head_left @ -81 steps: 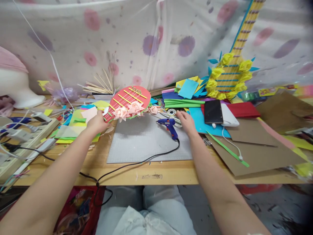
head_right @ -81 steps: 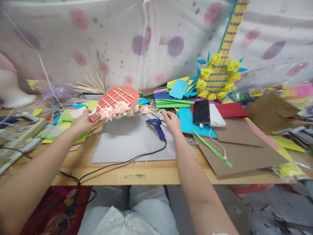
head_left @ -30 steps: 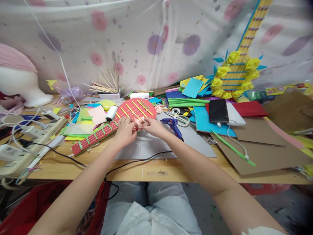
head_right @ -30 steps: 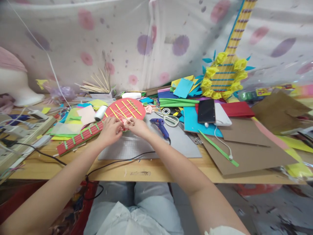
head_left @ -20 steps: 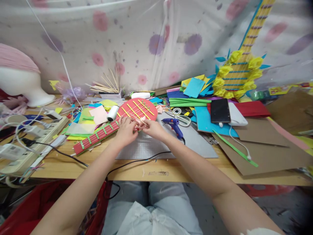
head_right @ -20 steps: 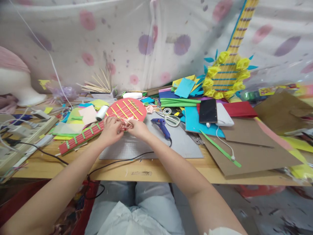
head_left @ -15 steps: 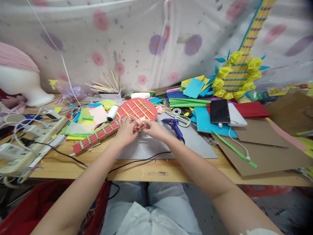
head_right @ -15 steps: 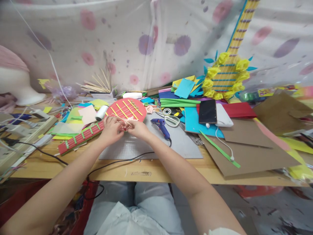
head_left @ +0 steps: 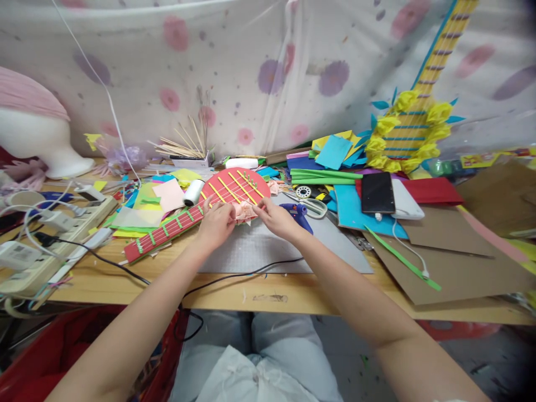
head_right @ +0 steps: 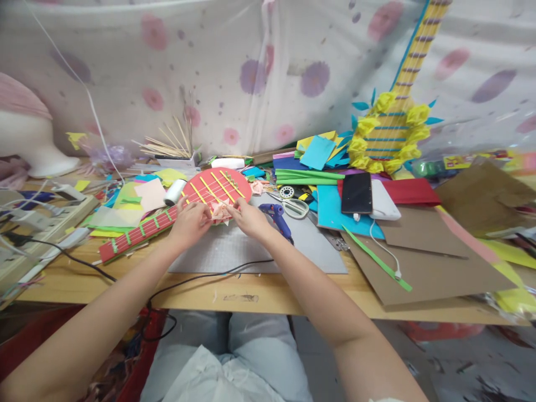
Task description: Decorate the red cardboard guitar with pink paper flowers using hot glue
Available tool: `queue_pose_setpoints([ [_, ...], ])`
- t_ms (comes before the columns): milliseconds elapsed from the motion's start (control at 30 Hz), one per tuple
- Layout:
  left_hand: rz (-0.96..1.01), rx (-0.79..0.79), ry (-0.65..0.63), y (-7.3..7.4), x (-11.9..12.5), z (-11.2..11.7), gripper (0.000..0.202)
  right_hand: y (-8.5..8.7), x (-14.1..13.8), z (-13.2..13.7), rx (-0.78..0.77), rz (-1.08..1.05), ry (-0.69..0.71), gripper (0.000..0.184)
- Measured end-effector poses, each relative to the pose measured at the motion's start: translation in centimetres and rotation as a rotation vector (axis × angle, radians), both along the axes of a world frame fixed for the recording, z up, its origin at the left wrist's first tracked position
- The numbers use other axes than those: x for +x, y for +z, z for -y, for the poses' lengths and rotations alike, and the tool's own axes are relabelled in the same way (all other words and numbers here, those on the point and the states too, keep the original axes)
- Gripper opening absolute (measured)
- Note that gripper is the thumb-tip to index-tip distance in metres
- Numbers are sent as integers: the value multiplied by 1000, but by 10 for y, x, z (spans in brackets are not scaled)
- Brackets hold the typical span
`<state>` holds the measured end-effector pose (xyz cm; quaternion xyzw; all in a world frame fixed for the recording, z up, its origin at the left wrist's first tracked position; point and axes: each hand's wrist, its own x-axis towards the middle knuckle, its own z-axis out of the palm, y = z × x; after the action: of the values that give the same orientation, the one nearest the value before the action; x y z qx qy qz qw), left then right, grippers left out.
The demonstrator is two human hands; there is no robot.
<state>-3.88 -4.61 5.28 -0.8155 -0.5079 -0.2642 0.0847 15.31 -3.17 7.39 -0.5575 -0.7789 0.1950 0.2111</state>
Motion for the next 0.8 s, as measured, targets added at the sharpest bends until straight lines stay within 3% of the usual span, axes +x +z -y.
queue_pose_setpoints([
  [167,-2,6,0,-1,-3,-3,10,23,2,8,101,353,25,31],
  [267,-63,22,-19,-1,-5,-3,3,34,1,9,154,449,50,30],
  [467,-93,20,-4,-1,-6,-5,14,38,2,4,158,474,32,33],
  [800,-100,29,-47,8,-14,-14,4,35,2,2,139,422,35,32],
])
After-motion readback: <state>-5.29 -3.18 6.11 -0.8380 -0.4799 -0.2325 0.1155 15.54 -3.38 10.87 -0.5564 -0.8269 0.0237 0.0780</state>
